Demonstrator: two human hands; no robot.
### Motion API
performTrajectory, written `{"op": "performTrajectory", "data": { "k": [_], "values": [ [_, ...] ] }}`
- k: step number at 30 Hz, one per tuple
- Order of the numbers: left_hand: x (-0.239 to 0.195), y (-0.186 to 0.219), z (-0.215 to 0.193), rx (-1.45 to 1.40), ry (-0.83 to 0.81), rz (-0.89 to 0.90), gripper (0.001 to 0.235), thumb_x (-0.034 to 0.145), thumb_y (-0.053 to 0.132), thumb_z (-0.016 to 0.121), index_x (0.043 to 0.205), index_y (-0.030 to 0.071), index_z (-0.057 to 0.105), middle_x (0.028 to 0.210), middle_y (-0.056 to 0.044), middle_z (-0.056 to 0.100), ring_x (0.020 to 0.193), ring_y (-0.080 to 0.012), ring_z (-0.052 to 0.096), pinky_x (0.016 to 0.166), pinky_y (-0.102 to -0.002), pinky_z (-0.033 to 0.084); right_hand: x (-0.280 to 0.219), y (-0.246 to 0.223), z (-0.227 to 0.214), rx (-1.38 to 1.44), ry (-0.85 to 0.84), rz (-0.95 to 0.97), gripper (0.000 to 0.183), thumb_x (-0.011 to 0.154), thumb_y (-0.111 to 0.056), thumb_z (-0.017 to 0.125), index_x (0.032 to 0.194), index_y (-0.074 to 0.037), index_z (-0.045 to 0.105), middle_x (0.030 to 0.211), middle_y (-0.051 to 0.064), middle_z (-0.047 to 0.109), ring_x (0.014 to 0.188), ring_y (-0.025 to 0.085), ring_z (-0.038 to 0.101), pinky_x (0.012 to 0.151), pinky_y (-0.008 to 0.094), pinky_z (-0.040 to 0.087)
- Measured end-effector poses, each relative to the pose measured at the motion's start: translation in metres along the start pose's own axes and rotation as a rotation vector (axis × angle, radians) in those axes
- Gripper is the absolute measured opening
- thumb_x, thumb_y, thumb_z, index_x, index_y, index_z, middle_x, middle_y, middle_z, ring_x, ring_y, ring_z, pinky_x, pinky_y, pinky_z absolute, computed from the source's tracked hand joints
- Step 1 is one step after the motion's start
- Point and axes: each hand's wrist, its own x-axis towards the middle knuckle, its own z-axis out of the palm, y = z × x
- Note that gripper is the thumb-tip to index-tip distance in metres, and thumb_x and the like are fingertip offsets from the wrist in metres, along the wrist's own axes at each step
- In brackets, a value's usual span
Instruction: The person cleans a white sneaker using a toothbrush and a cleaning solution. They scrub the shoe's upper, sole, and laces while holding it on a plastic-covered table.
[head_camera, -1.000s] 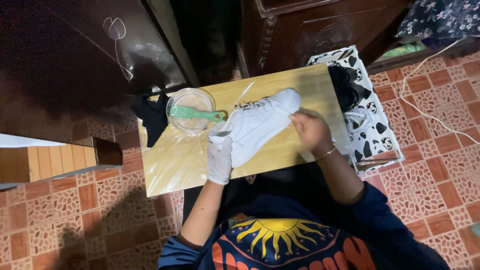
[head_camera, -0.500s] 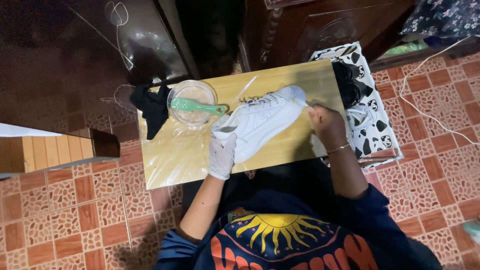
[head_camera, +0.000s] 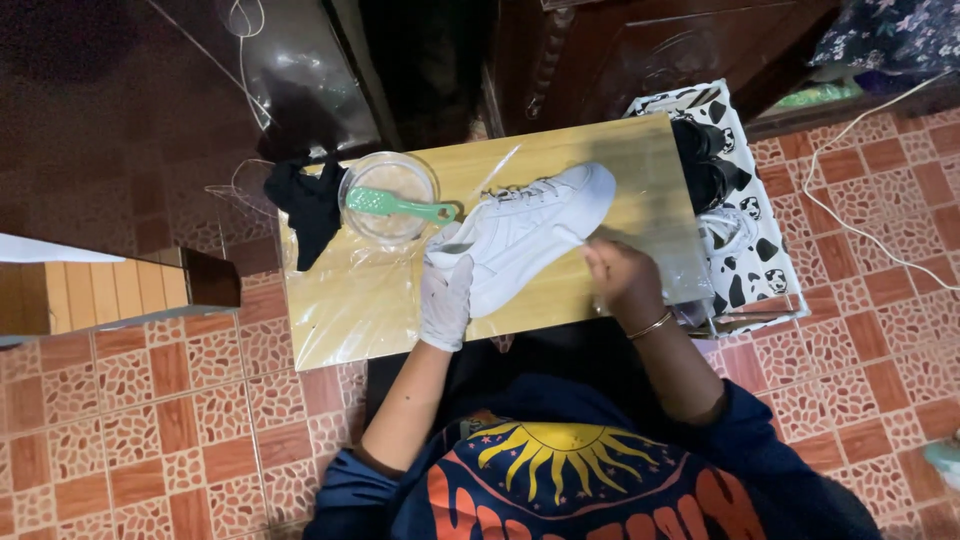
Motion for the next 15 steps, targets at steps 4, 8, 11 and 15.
{"op": "performTrajectory", "data": {
  "k": [4, 8, 11, 15],
  "values": [
    [0.001, -0.002, 0.001, -0.007, -0.009, 0.008, 0.054, 0.096, 0.025, 0.067, 0.141, 0.0, 0.049, 0.138, -0.024, 0.058, 0.131, -0.0319, 0.055, 0.115, -0.049, 0.04, -0.013, -0.077, -0.002, 0.13, -0.156, -0.028, 0.027, 0.1, -0.044, 0.06, 0.094, -0.02, 0.072, 0.071, 0.011, 0.068, 0.075, 0.036, 0.072, 0.066, 0.047, 0.058],
    [0.0, -0.004, -0.001, 0.0, 0.0, 0.012, 0.054, 0.096, 0.026, 0.067, 0.141, 0.0, 0.049, 0.139, -0.025, 0.058, 0.131, -0.0324, 0.055, 0.115, -0.05, 0.04, -0.018, -0.099, 0.0, 0.131, -0.189, -0.086, 0.031, 0.102, -0.048, 0.057, 0.091, -0.021, 0.068, 0.071, 0.007, 0.067, 0.072, 0.033, 0.072, 0.065, 0.043, 0.058],
    [0.003, -0.005, -0.001, 0.001, -0.006, 0.019, 0.054, 0.097, 0.026, 0.067, 0.141, 0.0, 0.049, 0.139, -0.025, 0.058, 0.131, -0.0327, 0.055, 0.115, -0.05, 0.04, -0.006, -0.079, -0.004, 0.045, -0.145, -0.08, 0.029, 0.103, -0.05, 0.055, 0.095, -0.025, 0.068, 0.073, 0.005, 0.066, 0.073, 0.03, 0.073, 0.066, 0.041, 0.059],
    [0.0, -0.007, -0.002, -0.009, -0.007, 0.024, 0.054, 0.097, 0.027, 0.067, 0.141, 0.0, 0.049, 0.139, -0.025, 0.058, 0.132, -0.0332, 0.055, 0.115, -0.05, 0.039, -0.016, -0.082, 0.001, 0.041, -0.188, -0.123, 0.031, 0.102, -0.053, 0.053, 0.09, -0.026, 0.064, 0.071, 0.003, 0.065, 0.075, 0.027, 0.073, 0.066, 0.039, 0.059]
  ]
}}
